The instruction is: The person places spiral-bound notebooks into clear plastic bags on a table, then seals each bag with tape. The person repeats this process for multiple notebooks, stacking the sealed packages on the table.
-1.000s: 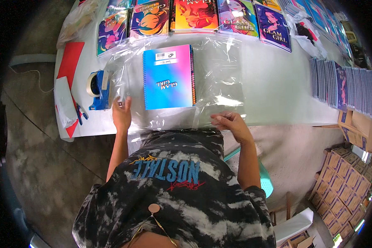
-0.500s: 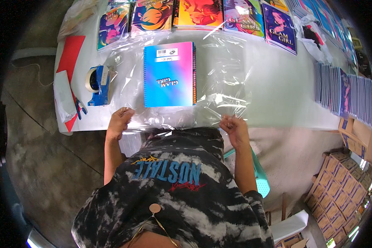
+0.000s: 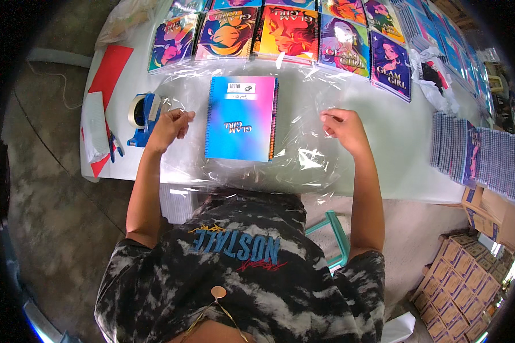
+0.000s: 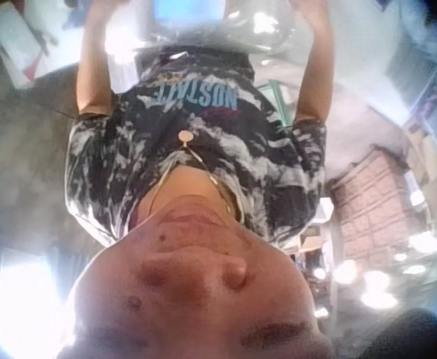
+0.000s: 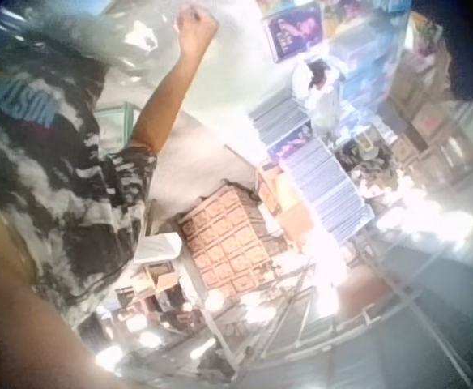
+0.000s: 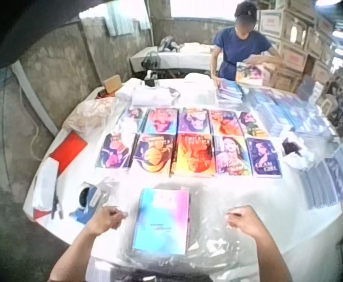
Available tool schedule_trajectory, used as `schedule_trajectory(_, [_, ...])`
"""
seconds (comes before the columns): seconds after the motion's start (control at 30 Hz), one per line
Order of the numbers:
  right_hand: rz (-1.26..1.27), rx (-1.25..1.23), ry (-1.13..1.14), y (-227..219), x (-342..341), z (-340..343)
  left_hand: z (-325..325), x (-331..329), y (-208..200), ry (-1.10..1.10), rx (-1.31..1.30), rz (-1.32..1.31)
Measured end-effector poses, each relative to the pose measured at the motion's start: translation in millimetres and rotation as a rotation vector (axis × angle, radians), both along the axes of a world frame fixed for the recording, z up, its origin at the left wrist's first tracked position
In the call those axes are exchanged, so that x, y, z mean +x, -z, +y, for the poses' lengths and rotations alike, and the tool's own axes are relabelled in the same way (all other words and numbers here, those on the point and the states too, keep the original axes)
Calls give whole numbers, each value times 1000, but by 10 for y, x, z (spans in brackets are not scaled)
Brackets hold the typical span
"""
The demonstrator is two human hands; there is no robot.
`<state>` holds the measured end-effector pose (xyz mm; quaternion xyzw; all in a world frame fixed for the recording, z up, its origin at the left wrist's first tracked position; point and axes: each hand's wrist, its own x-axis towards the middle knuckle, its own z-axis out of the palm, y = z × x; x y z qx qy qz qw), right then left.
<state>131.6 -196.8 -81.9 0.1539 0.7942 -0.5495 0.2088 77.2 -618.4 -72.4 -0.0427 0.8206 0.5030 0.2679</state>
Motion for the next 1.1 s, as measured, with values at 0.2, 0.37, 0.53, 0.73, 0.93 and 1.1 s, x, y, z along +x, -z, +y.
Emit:
schedule_trajectory(0.2, [-77,207,-261,-370,-168,-124,254,63,-205,270,39,298])
schedule_trajectory(0.37, [273,-1,-472,-293,-145,-280,411,47,-222,324,162,368])
schedule_trajectory(0.53, [554,-307,-143,152,-142,-574,660,13,-325,403,329,240])
schedule_trajectory(0.73, [458,-825,272,381,50,-1527,930,156,202,425,523,43])
schedule_trajectory(0.93, [402,-940,466,605,110,-1586,1507,548,309,335,338,512])
schedule_trajectory(1.1, [669,-746,462,335,204,-1337,1121,489,-110,189,157,493])
